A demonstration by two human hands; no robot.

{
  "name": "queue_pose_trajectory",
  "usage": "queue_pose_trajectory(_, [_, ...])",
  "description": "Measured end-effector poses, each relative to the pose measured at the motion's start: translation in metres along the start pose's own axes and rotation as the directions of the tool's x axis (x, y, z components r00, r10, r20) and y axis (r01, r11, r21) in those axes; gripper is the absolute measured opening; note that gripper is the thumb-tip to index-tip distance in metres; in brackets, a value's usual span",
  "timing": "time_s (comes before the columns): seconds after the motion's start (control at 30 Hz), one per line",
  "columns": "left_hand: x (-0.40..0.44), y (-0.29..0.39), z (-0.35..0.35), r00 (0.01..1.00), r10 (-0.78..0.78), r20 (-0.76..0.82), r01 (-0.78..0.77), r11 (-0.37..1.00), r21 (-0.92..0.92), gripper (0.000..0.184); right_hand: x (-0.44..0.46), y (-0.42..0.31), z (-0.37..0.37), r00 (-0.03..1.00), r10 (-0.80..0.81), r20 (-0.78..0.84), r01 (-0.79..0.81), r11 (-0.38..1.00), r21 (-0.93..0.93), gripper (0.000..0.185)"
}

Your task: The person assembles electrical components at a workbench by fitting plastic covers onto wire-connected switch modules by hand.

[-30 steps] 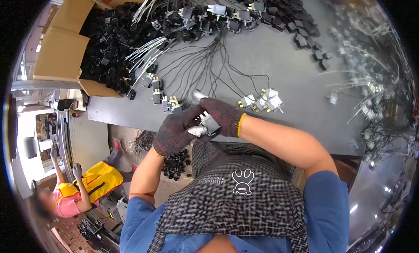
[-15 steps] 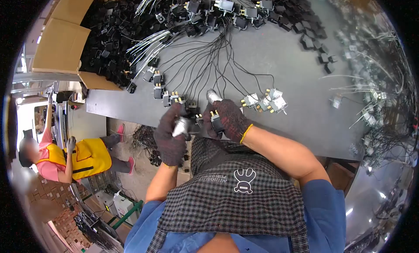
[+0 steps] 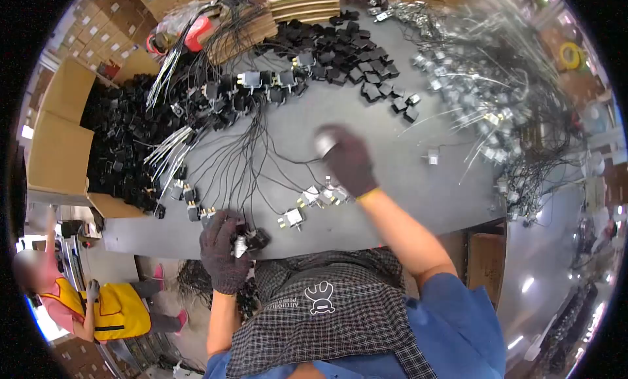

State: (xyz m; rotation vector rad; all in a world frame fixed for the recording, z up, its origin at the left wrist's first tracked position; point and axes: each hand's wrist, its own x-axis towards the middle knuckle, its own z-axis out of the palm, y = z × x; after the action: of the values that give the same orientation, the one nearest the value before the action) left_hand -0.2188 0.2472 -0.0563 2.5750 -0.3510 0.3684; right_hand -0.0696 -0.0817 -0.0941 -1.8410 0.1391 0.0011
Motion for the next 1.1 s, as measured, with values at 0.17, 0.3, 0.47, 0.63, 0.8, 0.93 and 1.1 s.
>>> queue_pose_trajectory(0.17, [0.004, -0.028, 0.018, 0.976, 0.155, -0.154, -0.137, 0.983, 0.122, 0.052, 0.109, 0.056, -0.070, 0.828, -0.390, -0.403, 0.051, 0.768, -0.638, 0.039])
queue_pose_trajectory(0.3, [0.013, -0.044, 0.022, 0.978, 0.130, -0.165, -0.084, 0.962, 0.258, 0.055, 0.135, 0.067, -0.079, 0.894, -0.302, -0.332, -0.087, 0.608, -0.789, 0.046])
queue_pose_trajectory(0.47, [0.035, -0.065, 0.021, 0.961, -0.027, -0.274, 0.132, 0.919, 0.373, 0.074, 0.134, 0.083, -0.086, 0.877, -0.382, -0.291, 0.003, 0.610, -0.792, 0.042])
queue_pose_trajectory(0.63, [0.034, -0.087, 0.037, 0.965, -0.092, -0.245, 0.160, 0.948, 0.274, 0.064, 0.116, 0.099, -0.092, 0.860, -0.408, -0.307, 0.084, 0.707, -0.702, 0.050])
queue_pose_trajectory(0.8, [0.021, -0.074, 0.034, 0.960, -0.093, -0.265, 0.137, 0.979, 0.153, 0.060, 0.092, 0.112, -0.095, 0.822, -0.351, -0.449, 0.145, 0.891, -0.431, 0.049])
queue_pose_trajectory(0.93, [0.020, -0.004, 0.010, 0.916, 0.118, -0.383, -0.042, 0.979, 0.201, 0.053, 0.045, 0.114, -0.101, 0.973, -0.065, -0.221, 0.136, 0.936, 0.326, 0.041])
queue_pose_trajectory(1.1, [-0.005, 0.043, 0.042, 1.000, 0.007, -0.029, -0.010, 0.995, -0.102, 0.045, -0.036, 0.010, -0.085, 0.944, -0.141, 0.298, -0.199, 0.477, 0.856, 0.048])
